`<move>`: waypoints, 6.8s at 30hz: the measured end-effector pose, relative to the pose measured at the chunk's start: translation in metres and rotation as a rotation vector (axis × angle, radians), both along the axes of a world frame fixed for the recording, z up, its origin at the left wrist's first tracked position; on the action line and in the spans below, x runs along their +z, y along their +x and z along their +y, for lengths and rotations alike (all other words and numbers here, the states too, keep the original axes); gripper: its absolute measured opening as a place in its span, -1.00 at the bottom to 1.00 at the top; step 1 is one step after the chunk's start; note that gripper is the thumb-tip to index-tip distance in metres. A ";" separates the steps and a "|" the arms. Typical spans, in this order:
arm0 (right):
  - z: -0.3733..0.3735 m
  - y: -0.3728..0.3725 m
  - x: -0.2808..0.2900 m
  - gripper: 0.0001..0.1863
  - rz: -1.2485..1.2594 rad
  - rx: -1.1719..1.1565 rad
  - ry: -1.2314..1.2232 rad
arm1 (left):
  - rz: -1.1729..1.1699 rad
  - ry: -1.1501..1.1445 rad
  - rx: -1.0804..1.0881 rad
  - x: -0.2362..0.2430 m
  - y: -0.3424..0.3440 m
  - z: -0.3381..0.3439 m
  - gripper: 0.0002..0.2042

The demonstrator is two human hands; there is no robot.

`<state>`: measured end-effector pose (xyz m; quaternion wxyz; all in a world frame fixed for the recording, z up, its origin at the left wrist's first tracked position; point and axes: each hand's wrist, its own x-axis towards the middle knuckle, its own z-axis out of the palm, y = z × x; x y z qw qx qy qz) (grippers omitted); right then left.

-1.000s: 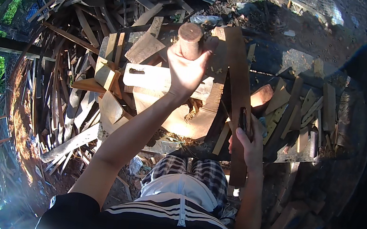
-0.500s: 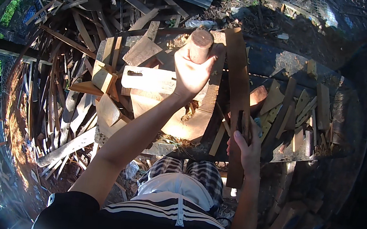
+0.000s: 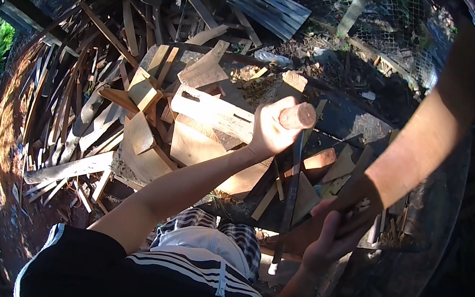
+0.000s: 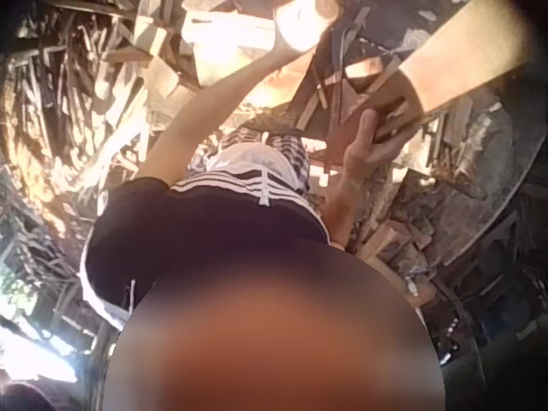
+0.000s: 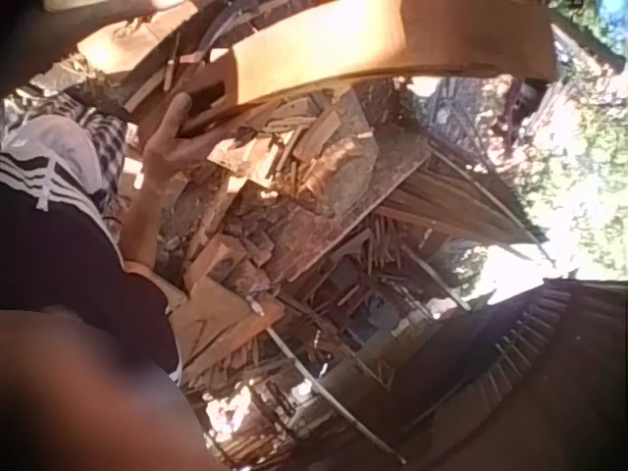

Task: Use a wooden mallet to tap a chisel while refining a slot in a wood piece.

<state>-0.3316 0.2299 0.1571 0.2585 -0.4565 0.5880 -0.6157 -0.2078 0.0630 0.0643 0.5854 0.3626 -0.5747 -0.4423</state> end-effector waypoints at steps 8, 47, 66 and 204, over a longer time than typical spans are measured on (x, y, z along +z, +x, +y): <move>0.004 0.012 0.017 -0.15 0.596 0.214 0.227 | 0.112 -0.119 0.140 0.004 -0.006 0.010 -0.86; 0.001 -0.027 -0.127 -0.44 0.170 0.280 0.386 | 0.006 0.014 0.223 0.007 0.055 -0.007 -0.76; 0.007 -0.006 -0.159 -0.35 0.118 0.324 0.621 | 0.406 0.071 0.299 0.040 0.092 -0.022 -0.79; -0.046 -0.002 0.019 -0.38 0.262 0.129 0.045 | -0.054 -0.218 0.290 0.017 0.038 -0.051 -0.65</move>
